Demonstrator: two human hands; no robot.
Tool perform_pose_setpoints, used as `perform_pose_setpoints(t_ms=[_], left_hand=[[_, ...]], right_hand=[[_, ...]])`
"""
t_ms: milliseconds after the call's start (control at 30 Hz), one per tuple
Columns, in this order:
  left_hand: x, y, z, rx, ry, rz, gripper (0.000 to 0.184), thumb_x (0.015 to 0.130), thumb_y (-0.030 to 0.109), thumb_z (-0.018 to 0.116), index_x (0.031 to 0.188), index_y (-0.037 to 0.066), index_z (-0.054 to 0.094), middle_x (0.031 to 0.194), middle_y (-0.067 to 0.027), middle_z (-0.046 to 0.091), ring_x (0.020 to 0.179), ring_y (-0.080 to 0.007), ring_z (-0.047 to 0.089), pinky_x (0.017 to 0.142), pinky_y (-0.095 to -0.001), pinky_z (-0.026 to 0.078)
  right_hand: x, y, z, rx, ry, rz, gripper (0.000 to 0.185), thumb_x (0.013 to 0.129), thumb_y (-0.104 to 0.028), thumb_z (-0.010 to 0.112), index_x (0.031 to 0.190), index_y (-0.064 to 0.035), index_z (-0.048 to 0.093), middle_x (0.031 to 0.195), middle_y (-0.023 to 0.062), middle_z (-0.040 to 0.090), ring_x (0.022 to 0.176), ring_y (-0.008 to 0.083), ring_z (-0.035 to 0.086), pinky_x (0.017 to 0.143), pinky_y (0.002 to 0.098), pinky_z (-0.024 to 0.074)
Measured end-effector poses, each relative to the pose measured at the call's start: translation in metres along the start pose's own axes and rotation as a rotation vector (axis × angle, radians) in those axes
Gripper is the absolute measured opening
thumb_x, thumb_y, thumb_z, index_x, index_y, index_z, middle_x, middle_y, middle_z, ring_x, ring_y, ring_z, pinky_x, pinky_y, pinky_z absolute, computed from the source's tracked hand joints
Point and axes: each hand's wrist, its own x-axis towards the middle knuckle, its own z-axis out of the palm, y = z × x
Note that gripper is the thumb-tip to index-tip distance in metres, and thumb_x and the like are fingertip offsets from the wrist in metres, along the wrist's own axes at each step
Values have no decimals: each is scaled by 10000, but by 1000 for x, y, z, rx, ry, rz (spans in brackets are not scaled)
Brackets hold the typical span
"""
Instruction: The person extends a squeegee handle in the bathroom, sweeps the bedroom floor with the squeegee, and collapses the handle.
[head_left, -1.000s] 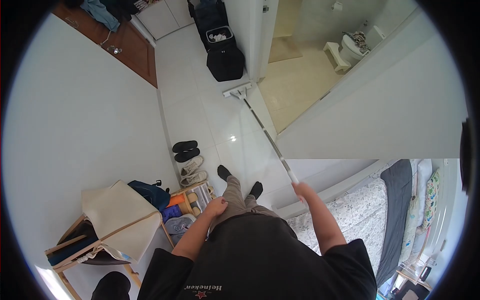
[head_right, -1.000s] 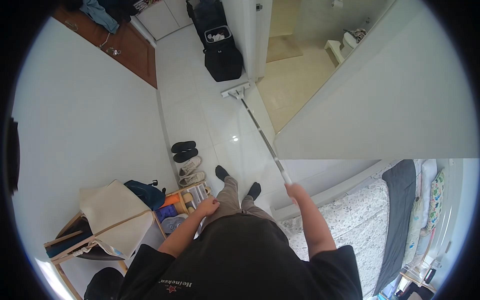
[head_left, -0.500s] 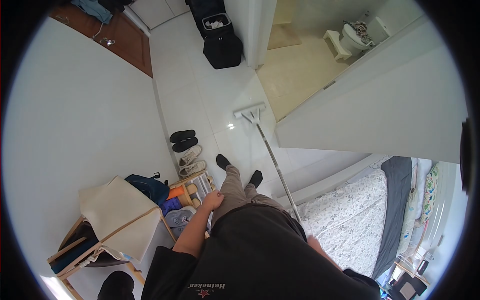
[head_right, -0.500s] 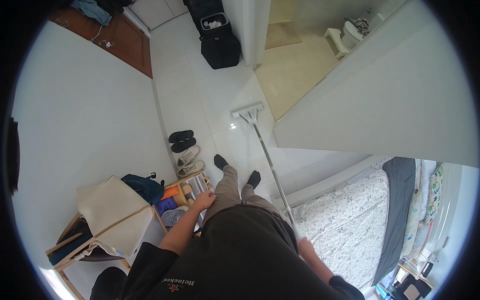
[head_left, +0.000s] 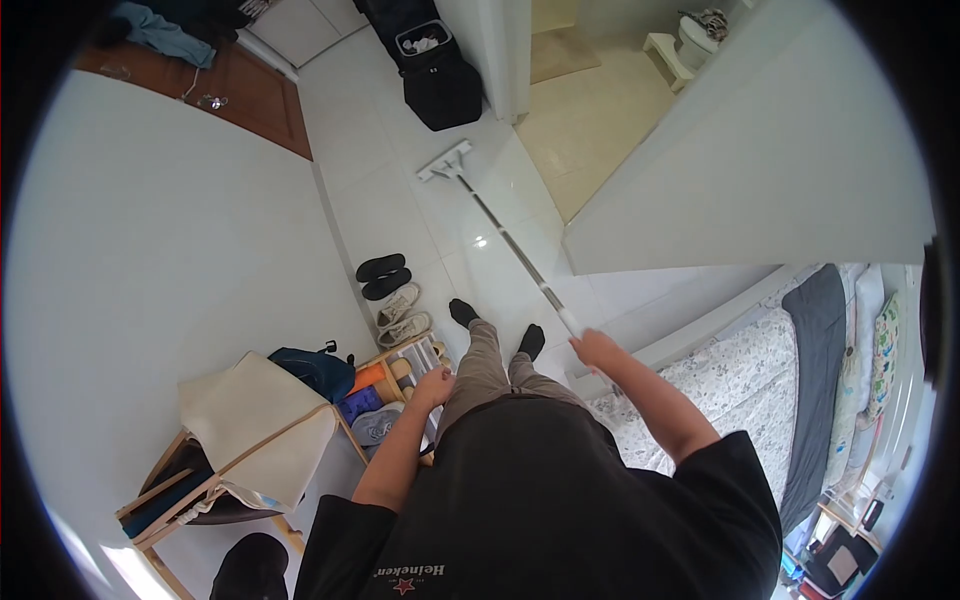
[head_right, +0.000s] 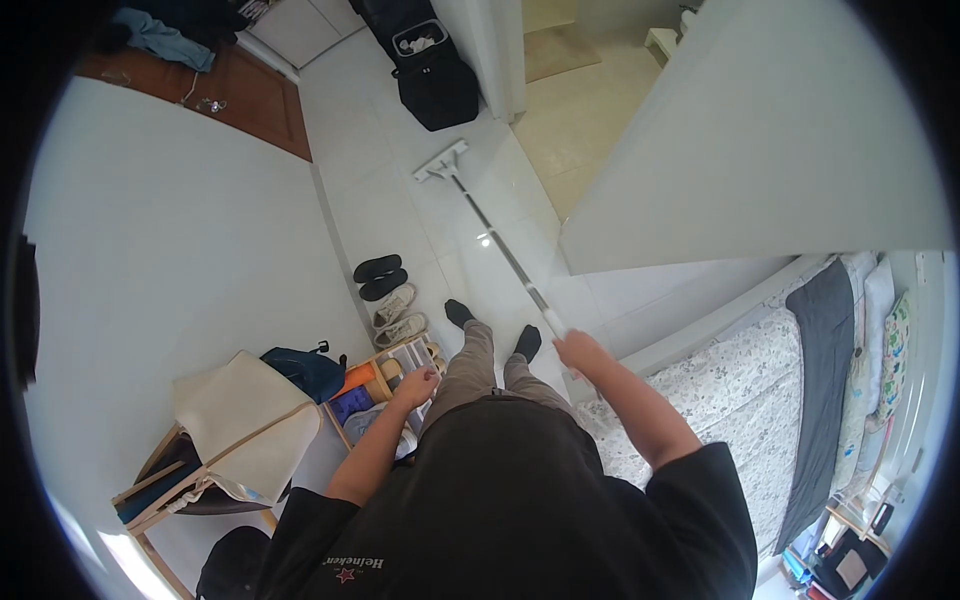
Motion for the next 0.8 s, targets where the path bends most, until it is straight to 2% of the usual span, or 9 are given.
perform_pose_setpoints(t_ms=[67, 133, 267, 333, 400, 533, 667, 733, 800], left_hand=[[-3, 3, 2, 15, 13, 22, 448, 845, 328, 568, 1145, -3, 607, 1064, -169, 662, 996, -292, 637, 870, -363, 487], [-7, 10, 6, 12, 23, 20, 428, 848, 322, 564, 1130, 3, 614, 1060, -170, 662, 984, -298, 640, 867, -369, 489], [-8, 16, 16, 18, -75, 34, 437, 837, 342, 552, 1129, 22, 612, 1071, -176, 659, 1018, -329, 621, 896, -390, 478], [1, 8, 27, 88, -91, 33, 418, 841, 343, 555, 1117, 35, 613, 1080, -163, 657, 1025, -325, 616, 896, -393, 477], [2, 11, 29, 87, -87, 19, 413, 840, 340, 555, 1115, 38, 614, 1082, -159, 657, 1031, -323, 613, 897, -392, 476], [13, 19, 24, 113, -103, 42, 412, 840, 333, 554, 1119, 34, 611, 1088, -162, 653, 1045, -319, 605, 903, -390, 472], [19, 29, 19, 100, -95, 59, 408, 844, 338, 552, 1103, 30, 614, 1081, -165, 655, 1036, -320, 608, 903, -389, 471], [16, 37, 16, 49, -74, 81, 451, 840, 324, 568, 1165, 10, 579, 1098, -182, 645, 1048, -331, 603, 916, -391, 465], [13, 46, 11, -33, -4, 123, 513, 830, 289, 590, 1247, 2, 508, 1167, -204, 603, 1108, -342, 567, 954, -388, 442]], right_hand=[[4, -15, 0, 18, 21, 12, 510, 931, -420, 500, 910, 76, 614, 710, 218, 658, 637, 345, 678, 598, 434, 558], [2, -22, 2, 0, -1, -18, 515, 927, -440, 497, 935, 63, 612, 826, 237, 670, 741, 368, 681, 673, 453, 555], [-8, 74, 25, -240, 185, -3, 510, 915, -477, 501, 1042, 5, 610, 1012, 237, 653, 986, 385, 625, 849, 491, 492], [-54, 114, 12, -267, 130, 87, 503, 904, -496, 516, 1032, -21, 620, 971, 208, 667, 931, 381, 640, 810, 477, 502], [-97, 152, 13, -280, 98, 147, 494, 898, -471, 533, 1043, -3, 594, 957, 224, 663, 928, 387, 637, 804, 494, 496], [-137, 146, 18, -293, 96, 188, 467, 908, -451, 526, 1073, -19, 584, 933, 225, 662, 896, 400, 636, 786, 493, 498], [-92, 105, 28, -238, 97, -24, 476, 919, -393, 513, 1280, -85, 478, 940, 242, 653, 889, 415, 628, 801, 503, 485], [-62, 76, 32, -161, 94, -239, 526, 899, -282, 509, 1381, -107, 394, 970, 254, 641, 873, 428, 625, 787, 519, 477], [-22, 54, 43, 29, 126, -572, 625, 839, -178, 516, 1436, -115, 340, 983, 233, 650, 865, 373, 649, 803, 474, 485]])
